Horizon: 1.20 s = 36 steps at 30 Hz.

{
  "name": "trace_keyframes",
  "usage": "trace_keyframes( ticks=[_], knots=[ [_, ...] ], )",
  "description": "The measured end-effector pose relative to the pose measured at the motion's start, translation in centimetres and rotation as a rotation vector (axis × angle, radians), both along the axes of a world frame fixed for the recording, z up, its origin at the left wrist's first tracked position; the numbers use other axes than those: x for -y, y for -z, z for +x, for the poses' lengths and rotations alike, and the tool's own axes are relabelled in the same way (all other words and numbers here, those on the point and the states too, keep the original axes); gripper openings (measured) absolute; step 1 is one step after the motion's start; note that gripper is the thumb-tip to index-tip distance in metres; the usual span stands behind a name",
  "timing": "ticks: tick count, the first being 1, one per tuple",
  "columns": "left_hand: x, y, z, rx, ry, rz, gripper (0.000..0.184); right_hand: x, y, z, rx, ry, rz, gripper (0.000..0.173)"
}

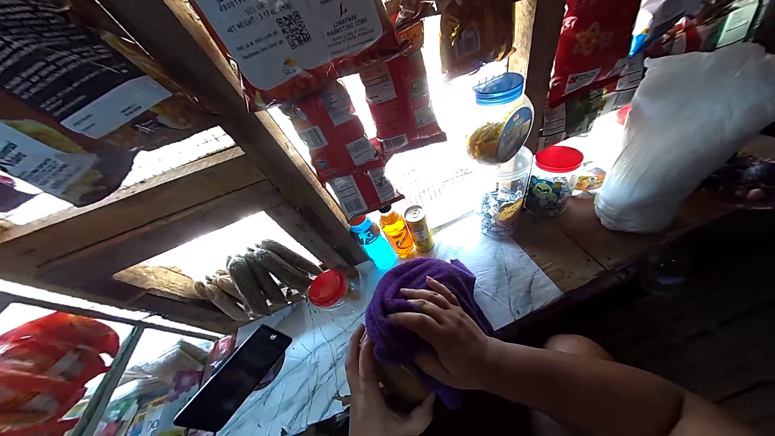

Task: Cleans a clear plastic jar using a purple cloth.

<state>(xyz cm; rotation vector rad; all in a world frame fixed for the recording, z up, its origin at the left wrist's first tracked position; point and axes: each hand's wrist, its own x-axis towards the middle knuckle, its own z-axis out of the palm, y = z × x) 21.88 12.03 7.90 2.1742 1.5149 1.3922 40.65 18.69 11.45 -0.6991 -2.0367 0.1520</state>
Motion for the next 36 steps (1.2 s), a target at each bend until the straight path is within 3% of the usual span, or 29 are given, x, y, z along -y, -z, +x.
trace_keyframes(
  ticks=[4,13,18,25,36],
  knots=[
    [0.5,0.2,0.4,-0.151,0.020,0.084,0.112,0.6,-1.8,0.6,0.066,0.028,-0.126,0.042],
    [-0.1,0.2,-0.4,-0.182,0.101,0.103,0.112,-1.8,-4.2,2.5,0.165,0.020,-0.575,0.044],
    [-0.2,0.6,-1.3,-0.052,0.087,-0.069,0.143,-3.5,-4.1,3.2,0.183,0.104,-0.677,0.044],
    [0.8,-0.6,-0.6,0.215,-0.003,-0.533,0.151,-5.7,-3.4,4.8,0.044,0.103,-0.950,0.047],
    [0.9,-0.2,0.7,0.371,0.006,-0.440,0.143,-7.3,-2.1,6.7,-0.161,0.150,-1.053,0.036]
  ],
)
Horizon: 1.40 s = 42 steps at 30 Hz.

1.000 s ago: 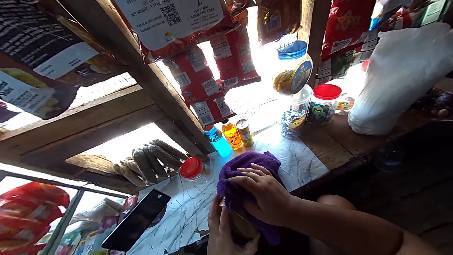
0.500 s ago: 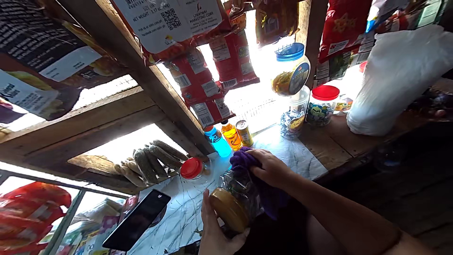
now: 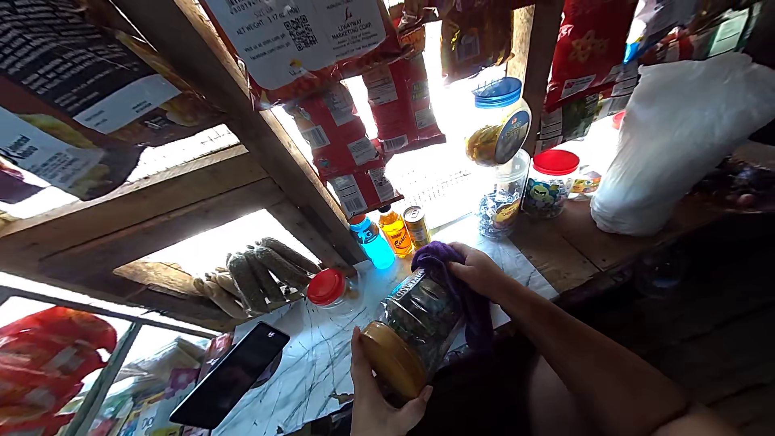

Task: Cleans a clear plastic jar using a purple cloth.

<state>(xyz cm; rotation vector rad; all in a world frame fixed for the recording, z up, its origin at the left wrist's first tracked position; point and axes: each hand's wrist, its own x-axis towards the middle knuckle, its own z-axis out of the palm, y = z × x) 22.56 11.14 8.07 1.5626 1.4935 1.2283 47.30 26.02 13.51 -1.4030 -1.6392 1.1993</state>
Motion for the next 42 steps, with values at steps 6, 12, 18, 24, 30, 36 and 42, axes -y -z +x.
trace_keyframes(
  ticks=[6,12,18,24,30,36,42],
  knots=[
    [-0.3,0.4,-0.4,-0.032,0.016,0.061,0.146,0.3,0.3,-0.5,0.028,0.068,0.065,0.038],
    [-0.9,1.0,-0.7,-0.035,-0.051,0.075,0.147,1.2,0.6,-1.8,0.079,0.095,0.235,0.040],
    [-1.2,0.3,-1.1,-0.048,-0.111,0.097,0.142,4.1,1.3,-4.0,0.276,-0.024,0.566,0.045],
    [-1.1,0.1,-0.9,-0.006,-0.123,0.079,0.141,7.2,2.8,-6.6,0.211,-0.127,0.967,0.039],
    [-0.6,0.2,-0.5,-0.100,-0.143,0.138,0.141,8.1,2.9,-7.7,0.198,-0.149,1.144,0.032],
    [0.2,0.4,-0.2,-0.394,-0.116,0.356,0.137,8.4,0.9,-6.9,0.125,-0.166,1.034,0.037],
    [0.3,0.0,-0.1,-0.529,-0.018,0.492,0.124,7.9,-0.8,-5.9,0.116,-0.208,0.893,0.040]
  ],
)
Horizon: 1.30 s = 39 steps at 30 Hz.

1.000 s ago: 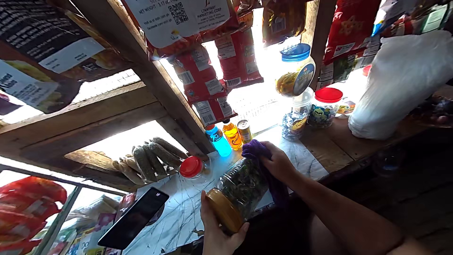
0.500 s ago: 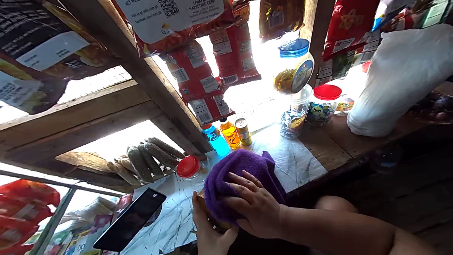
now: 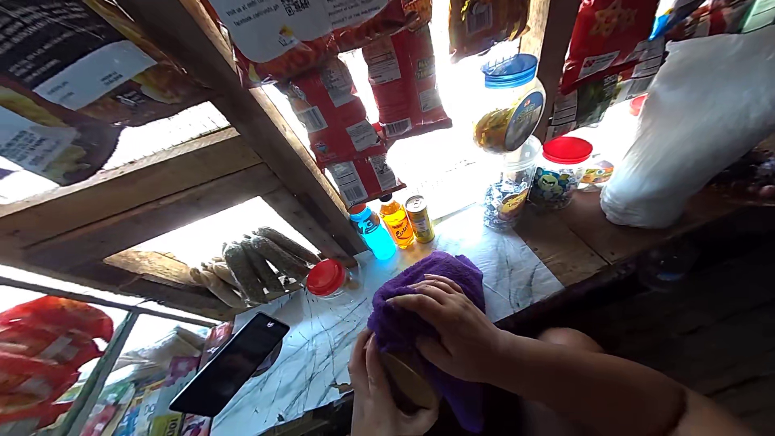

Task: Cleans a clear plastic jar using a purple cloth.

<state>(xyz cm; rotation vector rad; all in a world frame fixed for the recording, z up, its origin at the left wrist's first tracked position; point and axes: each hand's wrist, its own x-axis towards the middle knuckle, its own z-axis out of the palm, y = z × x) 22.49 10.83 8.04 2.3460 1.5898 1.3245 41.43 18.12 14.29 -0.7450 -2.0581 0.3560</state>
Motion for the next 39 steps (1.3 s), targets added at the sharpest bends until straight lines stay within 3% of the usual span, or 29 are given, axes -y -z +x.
trace_keyframes(
  ticks=[15,27,34,39],
  knots=[
    [-0.3,0.6,-0.5,-0.013,0.015,-0.021,0.128,-5.8,0.2,2.8,-0.084,0.130,-0.537,0.037],
    [-0.5,0.6,-0.7,0.063,-0.157,-0.139,0.140,-7.6,2.4,3.2,-0.168,0.118,-0.673,0.041],
    [-0.9,0.7,-1.1,0.211,-0.192,-0.258,0.144,-6.5,2.0,2.3,0.016,0.172,-0.634,0.052],
    [-1.1,0.6,-1.2,0.381,-0.194,-0.348,0.142,-4.3,2.2,0.5,0.096,0.200,-0.382,0.050]
  ],
)
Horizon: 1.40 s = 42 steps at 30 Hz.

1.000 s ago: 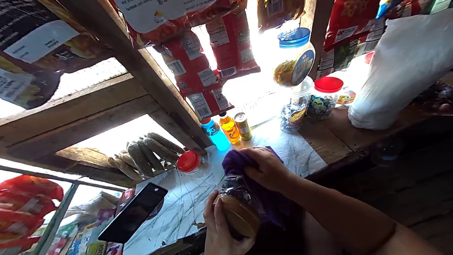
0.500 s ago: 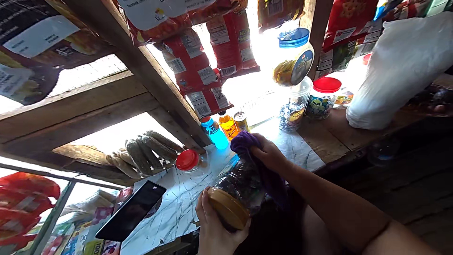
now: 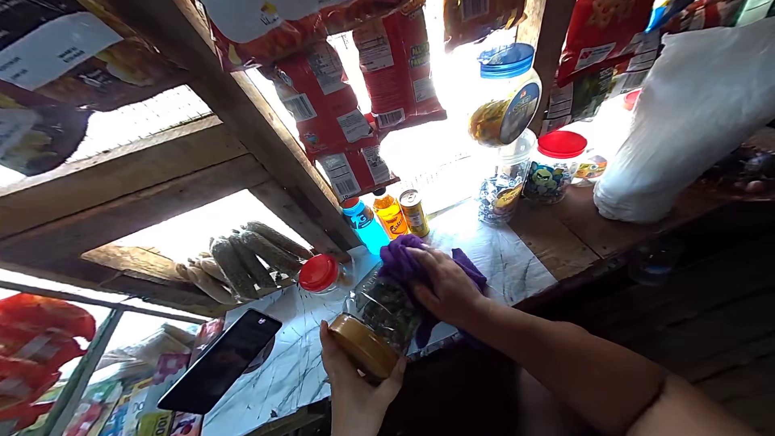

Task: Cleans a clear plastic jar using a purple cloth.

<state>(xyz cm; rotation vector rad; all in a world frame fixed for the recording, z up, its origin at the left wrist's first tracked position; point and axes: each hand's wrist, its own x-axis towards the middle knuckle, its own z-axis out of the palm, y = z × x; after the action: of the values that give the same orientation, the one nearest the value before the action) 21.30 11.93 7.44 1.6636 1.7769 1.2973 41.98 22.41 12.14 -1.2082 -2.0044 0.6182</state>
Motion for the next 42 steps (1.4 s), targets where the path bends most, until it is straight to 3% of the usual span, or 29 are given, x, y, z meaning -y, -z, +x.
trace_keyframes(
  ticks=[5,14,32,42],
  knots=[
    [-0.1,-0.3,0.1,0.088,-0.021,-0.051,0.141,2.3,1.3,-1.8,-0.014,-0.038,0.285,0.045],
    [0.1,0.6,0.1,-0.016,0.025,0.058,0.146,4.1,0.8,-2.3,-0.045,-0.254,0.433,0.043],
    [0.6,0.3,0.6,-0.098,0.018,0.055,0.143,-1.4,-0.8,1.6,-0.107,-0.129,-0.147,0.049],
    [0.6,0.1,0.9,-0.092,-0.001,0.038,0.144,-3.3,-0.5,2.9,-0.144,-0.052,-0.261,0.043]
  ],
)
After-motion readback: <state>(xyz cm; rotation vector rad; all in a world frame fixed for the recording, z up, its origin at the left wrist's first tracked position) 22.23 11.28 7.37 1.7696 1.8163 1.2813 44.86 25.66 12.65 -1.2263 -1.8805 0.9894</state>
